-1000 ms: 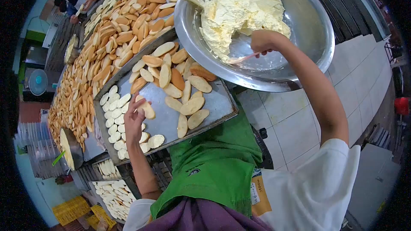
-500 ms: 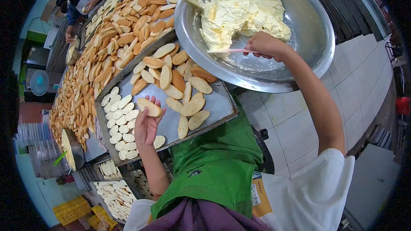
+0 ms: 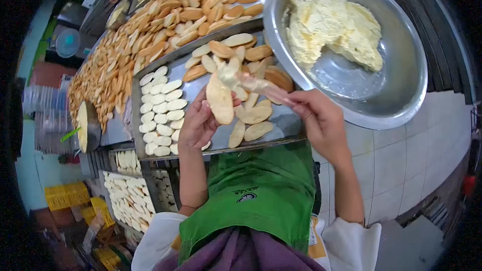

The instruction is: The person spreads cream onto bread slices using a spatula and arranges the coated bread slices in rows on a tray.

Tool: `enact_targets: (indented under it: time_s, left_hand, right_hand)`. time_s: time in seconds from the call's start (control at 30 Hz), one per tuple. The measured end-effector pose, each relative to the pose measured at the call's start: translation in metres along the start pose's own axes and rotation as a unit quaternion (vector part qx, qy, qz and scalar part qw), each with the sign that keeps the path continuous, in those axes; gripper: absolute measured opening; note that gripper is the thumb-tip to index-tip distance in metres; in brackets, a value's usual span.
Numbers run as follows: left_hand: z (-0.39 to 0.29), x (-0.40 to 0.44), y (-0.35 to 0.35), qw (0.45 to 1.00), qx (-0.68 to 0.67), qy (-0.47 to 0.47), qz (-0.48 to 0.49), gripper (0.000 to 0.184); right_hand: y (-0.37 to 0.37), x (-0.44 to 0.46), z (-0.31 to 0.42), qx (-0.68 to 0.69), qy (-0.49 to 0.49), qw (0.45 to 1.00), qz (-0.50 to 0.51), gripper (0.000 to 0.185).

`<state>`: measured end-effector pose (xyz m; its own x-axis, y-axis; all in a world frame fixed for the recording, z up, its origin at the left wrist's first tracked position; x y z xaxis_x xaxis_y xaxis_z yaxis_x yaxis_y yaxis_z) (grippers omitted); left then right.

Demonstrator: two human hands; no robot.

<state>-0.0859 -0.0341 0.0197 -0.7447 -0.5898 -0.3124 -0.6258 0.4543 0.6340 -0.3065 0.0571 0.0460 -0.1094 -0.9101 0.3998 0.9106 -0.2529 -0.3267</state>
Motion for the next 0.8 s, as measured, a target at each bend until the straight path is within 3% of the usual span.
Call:
enact_targets:
  time_s: [0.07, 0.17, 0.23, 0.3, 0.43, 0.5, 0.53, 0.6, 0.63, 0.7, 0.8]
  left_hand:
    - [0.004, -0.004, -0.008, 1.0, -0.009, 0.01, -0.012, 0.056]
    - [0.005, -0.013, -0.011, 0.999, -0.043, 0.017, -0.019, 0.056]
    - [0.006, -0.016, -0.024, 0.993, -0.092, 0.069, -0.021, 0.053]
    - [0.005, -0.019, -0.037, 0.989, -0.122, 0.078, -0.035, 0.053]
    - [-0.001, -0.026, -0.042, 0.989, -0.072, 0.112, -0.064, 0.064]
    - [-0.002, -0.026, -0.041, 0.982, -0.018, 0.153, -0.111, 0.069]
    - [-0.002, -0.026, -0.047, 0.982, -0.054, 0.165, -0.074, 0.067]
    - [-0.008, -0.031, -0.054, 0.979, -0.085, 0.169, -0.074, 0.065]
    - [-0.009, -0.033, -0.056, 0.975, -0.117, 0.172, -0.072, 0.063]
    - [-0.005, -0.029, -0.052, 0.98, -0.092, 0.152, -0.091, 0.061]
    - [0.01, -0.022, -0.038, 0.987, -0.036, 0.09, -0.129, 0.065]
  right_hand:
    - [0.022, -0.004, 0.0, 0.023, -0.077, 0.996, -0.039, 0.016]
    - [0.048, -0.011, -0.003, 0.084, -0.04, 0.995, -0.043, 0.017]
    - [0.056, -0.014, -0.007, 0.08, -0.033, 0.996, -0.032, 0.02]
    - [0.049, -0.015, -0.006, -0.158, -0.128, 0.978, -0.034, 0.023]
    - [0.051, -0.016, -0.006, -0.111, -0.071, 0.988, -0.083, 0.023]
    - [0.062, -0.018, -0.008, 0.043, 0.008, 0.998, -0.046, 0.022]
    - [0.06, -0.019, -0.011, 0.044, 0.008, 0.998, -0.044, 0.022]
    - [0.057, -0.021, -0.018, -0.115, -0.056, 0.991, 0.049, 0.022]
    - [0.058, -0.022, -0.018, -0.114, -0.058, 0.99, 0.051, 0.022]
    - [0.055, -0.026, -0.024, 0.055, 0.028, 0.996, -0.07, 0.023]
    - [0.069, -0.024, -0.026, 0.008, -0.031, 0.995, -0.089, 0.024]
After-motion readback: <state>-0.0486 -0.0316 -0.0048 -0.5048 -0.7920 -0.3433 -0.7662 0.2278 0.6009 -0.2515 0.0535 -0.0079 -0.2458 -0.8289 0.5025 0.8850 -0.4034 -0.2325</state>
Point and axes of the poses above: each hand's wrist, its own x-axis towards the middle knuckle, its own y-axis out of the palm, z = x × y, the point moved 3 cm from there along x, towards the middle knuckle, and after that the axes turned 13 degrees about -y, right-handed, at the moved point
